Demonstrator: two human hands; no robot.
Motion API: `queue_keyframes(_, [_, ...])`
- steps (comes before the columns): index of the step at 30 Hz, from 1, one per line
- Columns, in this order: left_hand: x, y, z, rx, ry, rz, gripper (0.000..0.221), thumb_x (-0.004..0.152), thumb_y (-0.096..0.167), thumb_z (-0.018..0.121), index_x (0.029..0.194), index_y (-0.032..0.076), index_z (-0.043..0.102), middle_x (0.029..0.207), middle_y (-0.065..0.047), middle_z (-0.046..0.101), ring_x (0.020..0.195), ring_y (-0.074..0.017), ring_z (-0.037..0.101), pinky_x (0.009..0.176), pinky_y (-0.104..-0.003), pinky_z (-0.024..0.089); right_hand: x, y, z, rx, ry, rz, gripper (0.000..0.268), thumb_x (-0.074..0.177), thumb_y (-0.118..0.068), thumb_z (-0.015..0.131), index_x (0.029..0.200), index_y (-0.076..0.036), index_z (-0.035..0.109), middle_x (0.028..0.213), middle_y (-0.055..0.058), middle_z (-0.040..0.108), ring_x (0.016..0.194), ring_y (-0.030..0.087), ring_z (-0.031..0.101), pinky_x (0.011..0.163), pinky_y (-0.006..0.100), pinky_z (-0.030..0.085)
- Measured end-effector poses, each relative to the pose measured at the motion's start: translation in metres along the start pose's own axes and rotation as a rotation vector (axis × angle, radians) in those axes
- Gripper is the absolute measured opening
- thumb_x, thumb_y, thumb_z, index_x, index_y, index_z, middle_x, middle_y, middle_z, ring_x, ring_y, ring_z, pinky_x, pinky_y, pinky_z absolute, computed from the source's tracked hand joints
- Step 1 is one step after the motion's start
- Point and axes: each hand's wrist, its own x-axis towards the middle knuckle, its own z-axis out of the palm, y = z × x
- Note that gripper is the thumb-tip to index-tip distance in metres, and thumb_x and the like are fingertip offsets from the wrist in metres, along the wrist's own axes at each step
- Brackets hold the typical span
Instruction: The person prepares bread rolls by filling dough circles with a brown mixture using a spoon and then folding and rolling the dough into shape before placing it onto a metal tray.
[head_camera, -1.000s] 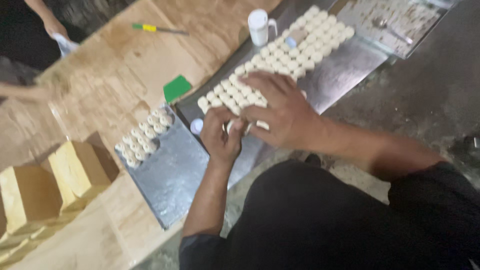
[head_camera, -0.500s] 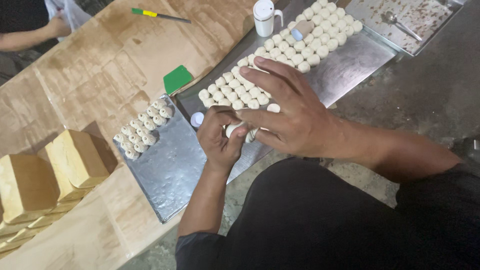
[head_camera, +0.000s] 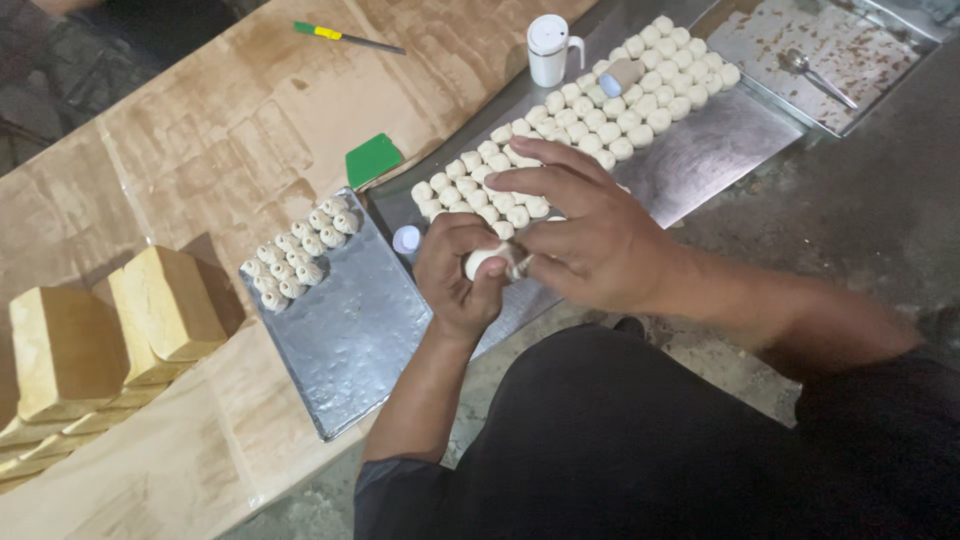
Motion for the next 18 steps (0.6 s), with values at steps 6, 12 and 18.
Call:
queue_keyframes(6, [-0.005, 0.0, 0.0, -0.127, -0.057, -0.219, 0.032, 0.098, 0.031, 0.073, 0.089, 0.004, 0.06, 0.088, -0.009, 0.064, 0.08, -0.0176, 0.062, 0.073, -0.031, 0.049, 0.0, -0.002, 0.008, -0.088, 0.063, -0.05, 0.015, 0.088, -0.015, 0.082, 0.088, -0.004, 0.072, 0.152, 0.017, 0.045, 0.153, 0.04, 0.031, 0.13, 0.055, 0.031])
queue_keyframes(12, [-0.011, 0.0, 0.009, -0.303, -0.003, -0.397, 0.056, 0.096, 0.056, 0.064, 0.097, 0.001, 0.056, 0.094, -0.01, 0.059, 0.08, -0.0153, 0.056, 0.071, -0.029, 0.046, -0.011, 0.008, 0.017, 0.127, 0.026, 0.114, 0.01, 0.081, -0.006, 0.082, 0.083, -0.007, 0.073, 0.151, 0.014, 0.05, 0.156, 0.035, 0.03, 0.129, 0.053, 0.032])
queue_keyframes(18, [-0.014, 0.003, 0.016, -0.026, 0.157, -0.007, 0.073, 0.104, 0.072, 0.042, 0.095, 0.001, 0.059, 0.1, -0.014, 0.059, 0.088, -0.0221, 0.062, 0.079, -0.033, 0.051, -0.019, 0.008, 0.018, 0.414, 0.03, 0.253, 0.009, 0.082, -0.003, 0.08, 0.085, -0.007, 0.072, 0.152, 0.011, 0.056, 0.16, 0.032, 0.036, 0.132, 0.051, 0.032])
